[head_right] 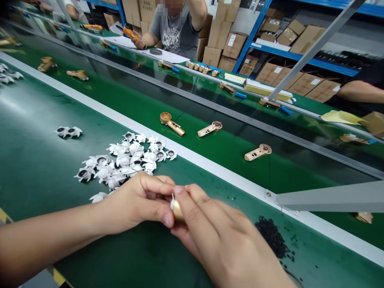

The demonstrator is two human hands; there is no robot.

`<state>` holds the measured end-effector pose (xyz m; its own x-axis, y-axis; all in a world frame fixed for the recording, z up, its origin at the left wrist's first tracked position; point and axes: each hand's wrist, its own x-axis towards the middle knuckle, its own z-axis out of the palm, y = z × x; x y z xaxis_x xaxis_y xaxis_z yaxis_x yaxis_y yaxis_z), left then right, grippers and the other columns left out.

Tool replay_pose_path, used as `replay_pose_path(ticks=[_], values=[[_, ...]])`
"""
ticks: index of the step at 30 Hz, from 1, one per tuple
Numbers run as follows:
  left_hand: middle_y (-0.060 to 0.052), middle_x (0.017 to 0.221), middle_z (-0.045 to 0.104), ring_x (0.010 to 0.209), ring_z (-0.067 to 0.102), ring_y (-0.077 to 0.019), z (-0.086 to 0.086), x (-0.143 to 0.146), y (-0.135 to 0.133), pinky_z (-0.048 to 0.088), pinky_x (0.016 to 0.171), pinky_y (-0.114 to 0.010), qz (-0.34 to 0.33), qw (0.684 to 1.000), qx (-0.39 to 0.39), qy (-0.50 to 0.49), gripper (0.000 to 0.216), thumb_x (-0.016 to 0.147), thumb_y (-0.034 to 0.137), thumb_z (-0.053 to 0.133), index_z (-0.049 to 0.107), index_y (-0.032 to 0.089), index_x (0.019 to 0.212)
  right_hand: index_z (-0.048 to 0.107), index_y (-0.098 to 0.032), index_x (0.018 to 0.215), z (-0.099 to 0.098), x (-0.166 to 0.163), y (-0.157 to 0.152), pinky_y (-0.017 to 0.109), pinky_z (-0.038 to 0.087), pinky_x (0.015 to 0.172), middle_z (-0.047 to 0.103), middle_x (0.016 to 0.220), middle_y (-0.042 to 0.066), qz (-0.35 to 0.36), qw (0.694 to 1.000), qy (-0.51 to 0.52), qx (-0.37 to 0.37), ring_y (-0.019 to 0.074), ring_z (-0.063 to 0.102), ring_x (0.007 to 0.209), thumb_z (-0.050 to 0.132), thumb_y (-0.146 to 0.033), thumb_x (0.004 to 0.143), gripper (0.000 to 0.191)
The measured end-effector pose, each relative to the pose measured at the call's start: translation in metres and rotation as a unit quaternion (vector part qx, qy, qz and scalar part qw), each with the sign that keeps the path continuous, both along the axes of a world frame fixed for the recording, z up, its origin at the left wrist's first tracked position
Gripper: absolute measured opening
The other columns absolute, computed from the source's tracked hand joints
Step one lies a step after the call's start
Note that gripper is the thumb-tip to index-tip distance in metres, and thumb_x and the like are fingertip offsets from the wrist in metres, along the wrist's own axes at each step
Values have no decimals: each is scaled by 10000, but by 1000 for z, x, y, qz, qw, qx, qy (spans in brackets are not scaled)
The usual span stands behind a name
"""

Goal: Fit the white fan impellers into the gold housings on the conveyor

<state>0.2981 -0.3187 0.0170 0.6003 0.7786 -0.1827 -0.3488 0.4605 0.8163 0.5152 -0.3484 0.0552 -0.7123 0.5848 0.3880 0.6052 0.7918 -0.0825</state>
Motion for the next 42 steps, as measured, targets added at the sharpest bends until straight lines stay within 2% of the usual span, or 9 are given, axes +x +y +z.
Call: replay_pose_path(ticks=[7, 10, 13, 16, 19, 24, 28, 36, 42], values=[[-50, 1023, 751, 985, 709, -205, 3, -4, 8, 568, 879, -296, 29, 963, 211, 167, 339, 861, 391, 759, 762, 206, 1145, 654, -216, 1274, -12, -2, 20, 276, 605, 815, 760, 1149, 52, -117, 983, 81, -117, 199, 748, 964, 612, -423, 968, 372], [-173, 1357, 651, 1304, 565, -338, 3, -4, 24, 407, 1147, -506, 141, 772, 473, 400, 686, 869, 533, 699, 583, 132, 1414, 748, -223, 1086, -14, 3, 77, 302, 563, 665, 777, 908, 38, -312, 929, 67, -188, 208, 727, 758, 633, -547, 903, 389], [-240, 1532, 483, 1470, 344, -453, -4, -2, 39, 161, 1199, -704, 147, 536, 553, 620, 719, 948, 539, 574, 485, 67, 1483, 745, -134, 880, -13, 15, 148, 358, 534, 672, 723, 779, 101, -433, 882, 31, -183, 239, 693, 751, 593, -535, 934, 433], [-254, 1438, 580, 1431, 386, -505, -15, -2, 45, 155, 1166, -757, 82, 465, 555, 685, 536, 980, 404, 562, 608, 38, 1368, 685, -137, 987, -10, 33, 184, 356, 552, 734, 701, 889, 57, -482, 855, 5, -192, 167, 667, 772, 556, -529, 980, 412], [-224, 1307, 685, 1404, 435, -493, -18, -8, 41, 162, 1152, -773, 48, 466, 578, 668, 348, 978, 245, 551, 698, 68, 1241, 669, -158, 1058, -8, 55, 156, 363, 538, 778, 700, 948, 68, -461, 872, -14, -167, 182, 660, 822, 563, -464, 982, 333], [-79, 1012, 785, 1150, 667, -320, -16, -13, 29, 244, 1188, -682, -23, 494, 620, 609, 234, 985, 179, 516, 746, 179, 1030, 694, -203, 931, -26, 88, 30, 314, 529, 724, 722, 907, 59, -337, 927, -48, -155, 193, 671, 773, 510, -267, 951, 195], [-85, 1069, 764, 985, 694, -255, -21, -5, 20, 396, 1119, -605, -38, 533, 628, 566, 257, 991, 242, 531, 707, 184, 1169, 696, -185, 958, -57, 105, -36, 316, 564, 736, 721, 951, 85, -306, 941, -55, -130, 200, 688, 820, 457, -283, 1004, 263], [-128, 1125, 740, 1044, 655, -321, -24, 1, 14, 525, 900, -496, -43, 571, 592, 567, 266, 968, 317, 583, 709, 168, 1147, 735, -159, 962, -67, 99, -53, 371, 553, 679, 728, 926, 97, -264, 956, -116, -53, 258, 694, 837, 488, -199, 993, 252], [-91, 1035, 746, 897, 690, -223, -7, 2, 9, 562, 818, -351, -11, 735, 483, 476, 347, 958, 331, 572, 658, 184, 1260, 676, -131, 832, -60, 89, -41, 374, 535, 588, 686, 802, 115, -234, 967, -93, -38, 251, 668, 685, 496, -178, 973, 234]])
